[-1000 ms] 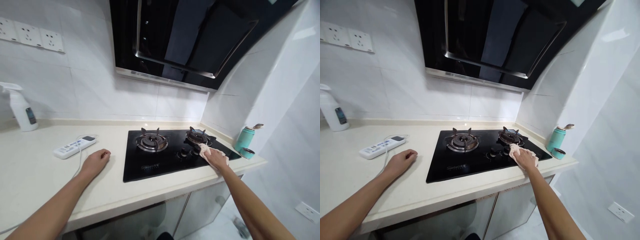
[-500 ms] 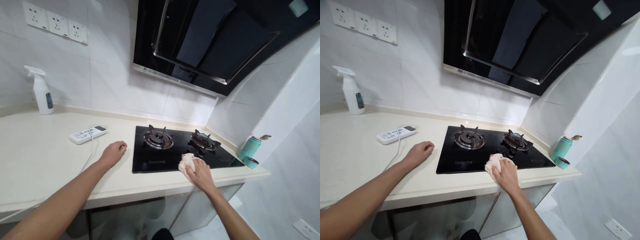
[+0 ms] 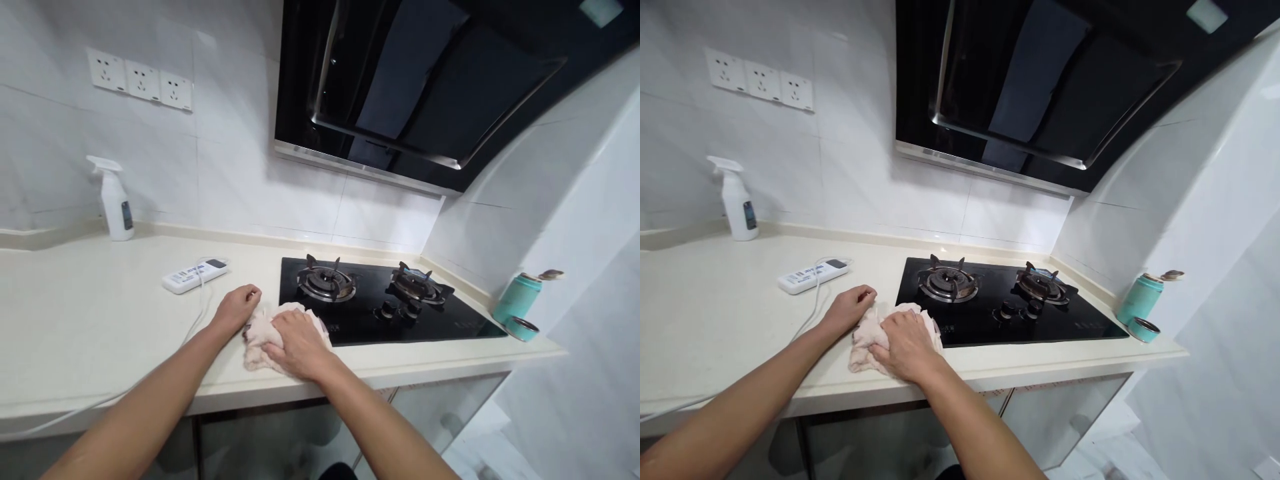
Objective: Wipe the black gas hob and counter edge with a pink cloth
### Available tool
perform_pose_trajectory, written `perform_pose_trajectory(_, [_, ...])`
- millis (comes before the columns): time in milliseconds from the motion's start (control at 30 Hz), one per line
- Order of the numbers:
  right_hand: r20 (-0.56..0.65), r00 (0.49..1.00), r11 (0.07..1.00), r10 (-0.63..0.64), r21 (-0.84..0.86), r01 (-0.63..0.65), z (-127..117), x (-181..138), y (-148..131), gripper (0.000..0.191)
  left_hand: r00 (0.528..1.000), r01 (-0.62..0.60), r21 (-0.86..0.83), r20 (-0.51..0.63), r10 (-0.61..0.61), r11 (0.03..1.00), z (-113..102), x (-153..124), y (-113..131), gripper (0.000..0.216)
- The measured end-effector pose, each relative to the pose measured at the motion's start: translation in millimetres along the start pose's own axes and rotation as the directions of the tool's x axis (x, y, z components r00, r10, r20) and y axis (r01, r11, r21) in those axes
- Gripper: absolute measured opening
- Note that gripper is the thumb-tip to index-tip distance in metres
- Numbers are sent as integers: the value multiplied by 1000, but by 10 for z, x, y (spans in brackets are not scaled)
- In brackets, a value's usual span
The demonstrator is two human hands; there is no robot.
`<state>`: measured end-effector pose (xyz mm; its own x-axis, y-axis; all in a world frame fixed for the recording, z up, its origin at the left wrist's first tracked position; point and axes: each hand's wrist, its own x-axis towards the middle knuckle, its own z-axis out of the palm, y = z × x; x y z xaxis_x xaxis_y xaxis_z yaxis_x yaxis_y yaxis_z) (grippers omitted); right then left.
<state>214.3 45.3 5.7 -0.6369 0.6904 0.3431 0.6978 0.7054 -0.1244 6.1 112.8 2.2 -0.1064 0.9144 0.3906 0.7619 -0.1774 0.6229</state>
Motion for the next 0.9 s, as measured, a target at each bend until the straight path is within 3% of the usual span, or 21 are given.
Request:
perform_pose_trajectory(200, [5, 1000, 1000, 13, -15, -13, 123, 236, -263, 46, 997, 66, -42, -33, -67, 997, -47, 87, -86, 35])
perform_pose_trajectory(400, [45, 992, 962, -120, 253, 105, -32, 37, -205, 66, 997, 76, -11, -14, -76, 997, -188, 75, -85, 33])
perform_pose_trajectory(567, [-201, 979, 966, 27, 256, 26, -349, -346, 452, 34, 999, 35, 72, 27, -37, 997, -374, -169, 180, 40])
perform_pose_trajectory(667, [-186, 973, 973, 141, 209, -101, -446, -675, 1076, 39, 981, -70, 91, 189, 52, 993, -362, -551, 489, 47])
perform_pose_trajectory(733, [-157, 959, 968, 235, 124, -217, -407, -916, 1464, 45, 935, -178, 188, 339, 107, 966, -297, -829, 673, 57])
perform_pose_trajectory(800, [-152, 946, 957, 288, 4, -290, -296, -1133, 1754, 49, 901, -279, 316, 412, 134, 907, -221, -1015, 765, 66])
perform_pose_trajectory(900, [-148, 951, 942, 273, -159, -295, -93, -1335, 1968, 54, 906, -306, 432, 407, 119, 849, -149, -987, 669, 66])
